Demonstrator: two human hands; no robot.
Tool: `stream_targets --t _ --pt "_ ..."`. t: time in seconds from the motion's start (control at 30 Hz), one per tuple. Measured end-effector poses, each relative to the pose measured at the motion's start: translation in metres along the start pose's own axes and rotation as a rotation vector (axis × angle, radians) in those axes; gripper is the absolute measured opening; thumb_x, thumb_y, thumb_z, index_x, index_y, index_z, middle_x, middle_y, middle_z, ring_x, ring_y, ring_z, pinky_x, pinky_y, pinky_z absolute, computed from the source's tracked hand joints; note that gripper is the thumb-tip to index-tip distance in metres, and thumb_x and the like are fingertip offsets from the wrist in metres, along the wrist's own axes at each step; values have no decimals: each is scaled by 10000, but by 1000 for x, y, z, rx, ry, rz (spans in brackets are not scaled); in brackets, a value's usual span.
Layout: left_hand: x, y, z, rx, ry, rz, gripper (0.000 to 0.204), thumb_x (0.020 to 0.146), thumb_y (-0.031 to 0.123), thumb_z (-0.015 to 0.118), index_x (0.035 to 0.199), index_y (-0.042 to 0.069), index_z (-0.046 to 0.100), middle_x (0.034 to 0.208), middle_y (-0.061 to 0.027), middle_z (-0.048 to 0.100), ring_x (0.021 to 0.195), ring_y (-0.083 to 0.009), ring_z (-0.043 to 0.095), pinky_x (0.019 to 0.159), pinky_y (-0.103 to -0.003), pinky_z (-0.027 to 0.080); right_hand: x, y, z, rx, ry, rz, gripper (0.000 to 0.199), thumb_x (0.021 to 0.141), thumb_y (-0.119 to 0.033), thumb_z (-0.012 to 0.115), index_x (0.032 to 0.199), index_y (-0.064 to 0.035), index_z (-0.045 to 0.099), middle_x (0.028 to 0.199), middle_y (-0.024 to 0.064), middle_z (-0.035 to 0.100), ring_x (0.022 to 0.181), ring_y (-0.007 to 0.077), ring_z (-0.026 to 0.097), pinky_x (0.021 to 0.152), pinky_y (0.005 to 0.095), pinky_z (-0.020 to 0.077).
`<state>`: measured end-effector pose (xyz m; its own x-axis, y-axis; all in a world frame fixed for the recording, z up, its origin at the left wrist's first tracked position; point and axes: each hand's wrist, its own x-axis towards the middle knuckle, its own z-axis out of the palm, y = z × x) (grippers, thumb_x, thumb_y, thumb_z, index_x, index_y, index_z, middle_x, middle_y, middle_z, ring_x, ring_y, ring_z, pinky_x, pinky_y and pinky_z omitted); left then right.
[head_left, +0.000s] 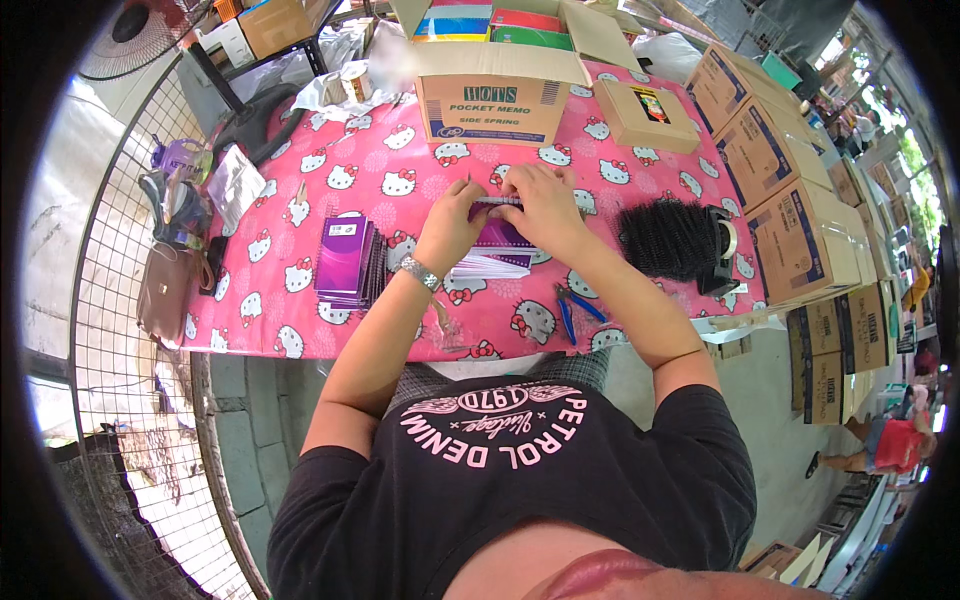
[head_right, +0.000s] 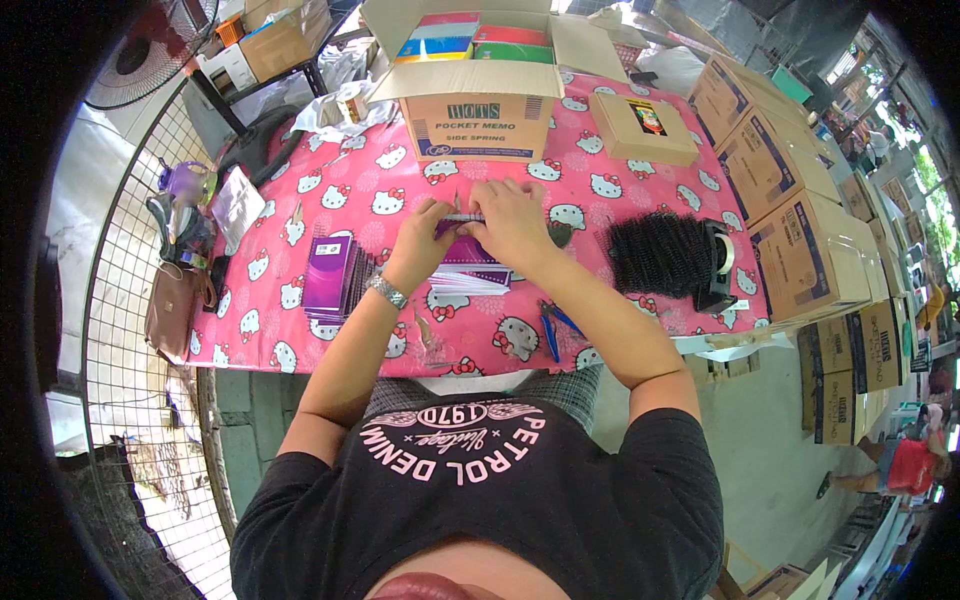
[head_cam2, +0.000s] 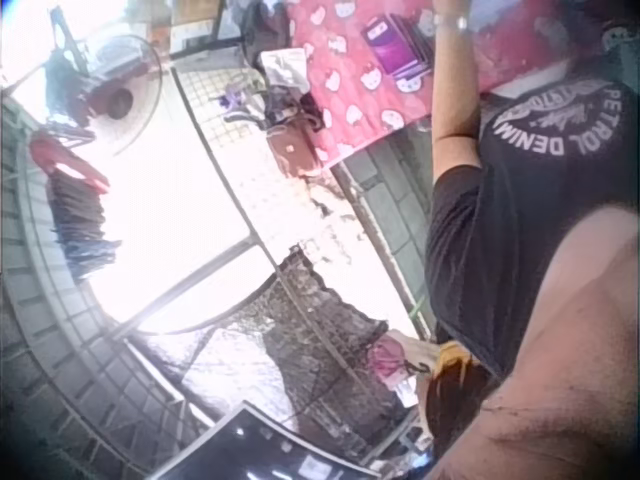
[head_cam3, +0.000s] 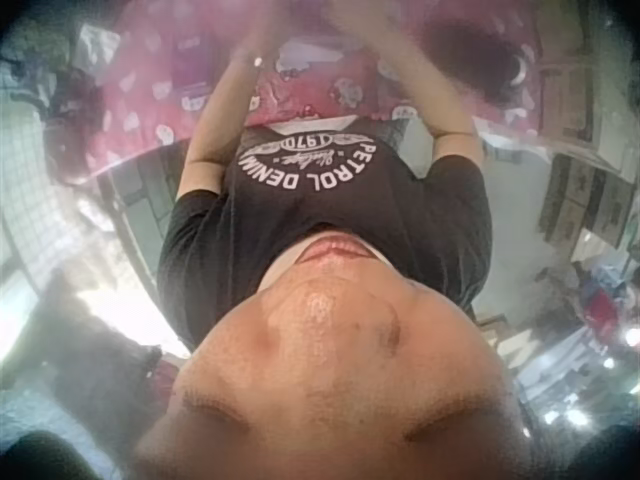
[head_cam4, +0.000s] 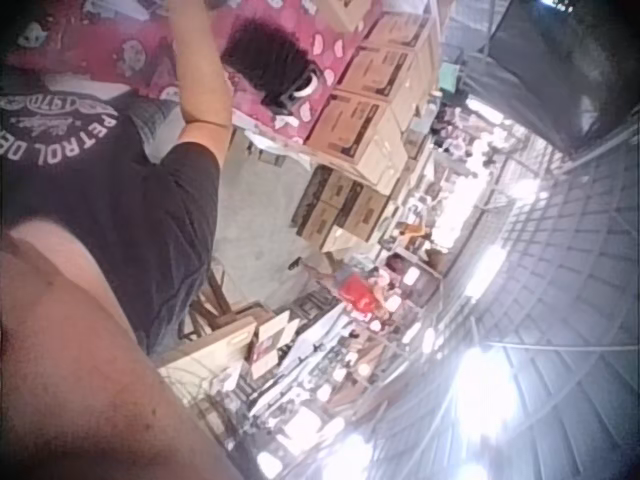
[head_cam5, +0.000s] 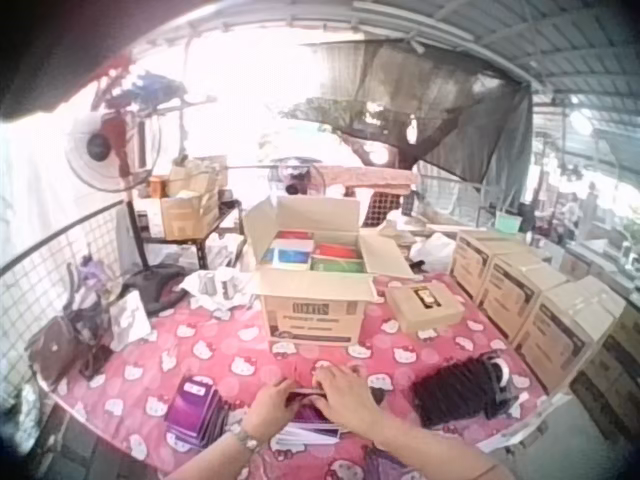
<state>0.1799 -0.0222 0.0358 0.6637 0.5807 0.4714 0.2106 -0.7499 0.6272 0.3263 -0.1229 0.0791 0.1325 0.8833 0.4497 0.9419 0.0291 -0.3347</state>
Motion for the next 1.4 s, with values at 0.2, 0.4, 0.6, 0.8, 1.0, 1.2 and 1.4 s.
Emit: stream_targets --t 0.2,0.4,0.6,0.8,1.0,1.2,1.4 --pt "1 8 -2 -27 -29 -55 224 782 34 701 988 11 617 903 -154 586 784 -333 611 689 -405 495 -6 3 4 -231 89 -131 233 797 -269 705 959 -126 618 944 29 615 993 212 574 932 496 310" --pt "0 0 1 -59 -29 -1 240 789 53 719 1008 1 637 887 -129 595 732 -289 609 668 -361 493 -8 3 -2 -248 50 -228 161 833 -267 685 888 -116 676 864 10 647 912 184 597 960 447 311" --pt "-8 0 -18 -94 -101 -53 243 805 107 745 999 -4 649 906 -102 597 722 -216 596 660 -322 488 14 60 -14 465 -233 99 282 909 -325 590 950 -53 655 839 105 667 953 262 629 924 507 400" --pt "6 6 -1 -153 -58 99 301 774 174 795 984 8 657 924 -68 601 731 -176 582 634 -307 485 -80 172 122 -582 -3 474 559 838 -522 617 1059 -9 612 932 186 676 963 351 644 869 468 490" --pt "-2 -2 -19 -132 -114 85 296 748 182 812 932 17 648 877 -81 591 743 -195 589 649 -319 490 -13 90 15 1201 -237 551 506 776 -379 660 1135 -23 624 1240 173 600 1136 301 579 996 401 429" --pt "15 0 -13 -180 -194 181 282 741 161 810 919 24 639 835 -80 594 713 -197 578 647 -325 479 4 87 -18 1208 -567 321 578 737 -324 649 1220 -13 592 1283 124 581 1182 224 556 1031 352 410" --pt "16 -1 -14 -162 -221 140 301 732 167 819 905 19 623 811 -91 613 708 -190 588 641 -312 472 15 67 -27 716 -565 31 459 741 -280 677 1142 -58 645 1226 78 582 1121 177 541 960 327 418"
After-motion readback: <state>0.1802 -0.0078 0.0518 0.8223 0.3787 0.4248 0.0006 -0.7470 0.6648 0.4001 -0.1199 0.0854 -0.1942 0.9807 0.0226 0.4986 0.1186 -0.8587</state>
